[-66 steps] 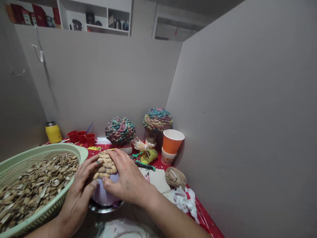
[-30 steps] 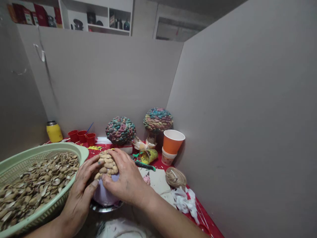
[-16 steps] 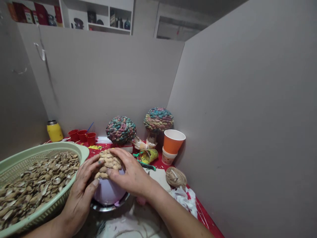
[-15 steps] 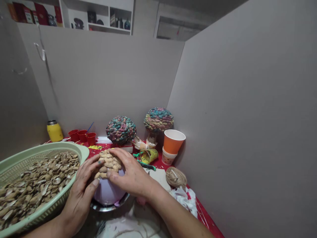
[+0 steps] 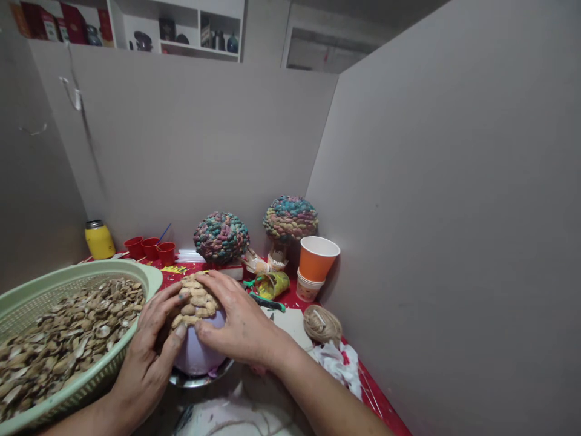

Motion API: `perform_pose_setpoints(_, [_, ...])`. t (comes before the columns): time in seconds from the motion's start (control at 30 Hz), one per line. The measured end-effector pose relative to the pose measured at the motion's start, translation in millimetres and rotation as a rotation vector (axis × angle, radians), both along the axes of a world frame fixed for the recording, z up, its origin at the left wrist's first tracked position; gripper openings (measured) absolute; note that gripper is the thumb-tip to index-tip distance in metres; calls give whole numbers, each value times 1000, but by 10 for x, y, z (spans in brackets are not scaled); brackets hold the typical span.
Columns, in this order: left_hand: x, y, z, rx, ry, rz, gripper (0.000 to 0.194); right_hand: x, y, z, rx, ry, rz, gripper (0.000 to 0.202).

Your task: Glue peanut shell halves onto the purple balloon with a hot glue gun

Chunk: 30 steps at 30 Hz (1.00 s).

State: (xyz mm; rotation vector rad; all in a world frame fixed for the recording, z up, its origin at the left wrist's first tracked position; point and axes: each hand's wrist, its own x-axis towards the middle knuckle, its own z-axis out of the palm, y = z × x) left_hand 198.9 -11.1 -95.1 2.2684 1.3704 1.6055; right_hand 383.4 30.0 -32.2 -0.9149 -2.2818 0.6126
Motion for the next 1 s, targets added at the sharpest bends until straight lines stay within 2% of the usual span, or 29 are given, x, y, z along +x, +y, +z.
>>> perform_pose_setpoints(0.23, [-4, 1, -4, 11, 15, 3, 37, 18, 20, -23, 5, -42, 11, 76])
perform_pose_setpoints(0.73, [-4, 5, 0, 11, 6, -12, 38, 7, 10, -17, 40, -18, 11, 71])
perform_pose_setpoints(1.0, [-40, -9, 0, -89, -35, -82, 38, 33, -6, 35, 24, -37, 40, 73])
